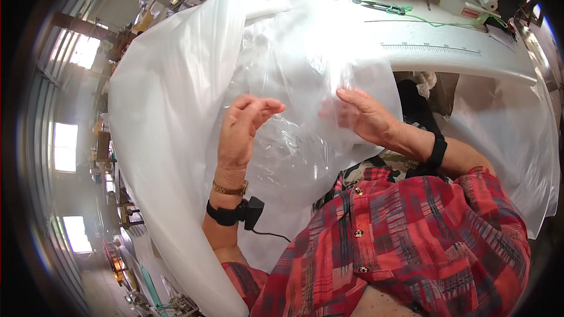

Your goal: The person is sewing large white plastic sheets together using an industrial sewing machine.

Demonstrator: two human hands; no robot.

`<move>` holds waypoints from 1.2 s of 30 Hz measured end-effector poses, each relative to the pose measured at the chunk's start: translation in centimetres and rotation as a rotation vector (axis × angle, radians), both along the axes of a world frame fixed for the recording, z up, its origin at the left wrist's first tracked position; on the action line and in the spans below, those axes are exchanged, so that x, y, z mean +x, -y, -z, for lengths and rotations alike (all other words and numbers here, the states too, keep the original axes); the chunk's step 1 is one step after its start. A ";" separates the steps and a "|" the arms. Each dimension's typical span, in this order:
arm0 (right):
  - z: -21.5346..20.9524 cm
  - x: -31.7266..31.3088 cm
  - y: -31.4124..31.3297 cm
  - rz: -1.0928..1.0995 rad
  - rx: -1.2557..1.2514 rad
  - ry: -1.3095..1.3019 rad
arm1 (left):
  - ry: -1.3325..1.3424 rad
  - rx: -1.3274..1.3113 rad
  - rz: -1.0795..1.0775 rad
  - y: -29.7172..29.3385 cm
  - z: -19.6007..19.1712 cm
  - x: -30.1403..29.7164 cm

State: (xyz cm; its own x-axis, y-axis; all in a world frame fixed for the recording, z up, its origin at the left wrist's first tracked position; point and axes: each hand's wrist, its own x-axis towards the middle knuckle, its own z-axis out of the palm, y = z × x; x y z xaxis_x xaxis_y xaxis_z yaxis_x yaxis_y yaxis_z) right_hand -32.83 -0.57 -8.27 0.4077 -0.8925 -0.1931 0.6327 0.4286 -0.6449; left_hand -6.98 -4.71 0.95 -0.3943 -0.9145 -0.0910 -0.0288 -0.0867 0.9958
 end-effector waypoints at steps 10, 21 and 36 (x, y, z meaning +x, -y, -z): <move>-3.3 3.8 -0.1 0.025 -0.118 0.082 | 0.420 -0.575 0.027 -2.3 2.9 -4.6; -5.8 1.0 1.8 0.058 -0.011 0.305 | -0.022 -0.085 -0.363 -2.0 0.1 -1.6; 2.4 -9.2 -5.5 -0.079 0.032 -0.465 | 1.307 -0.858 -0.317 3.2 4.0 4.2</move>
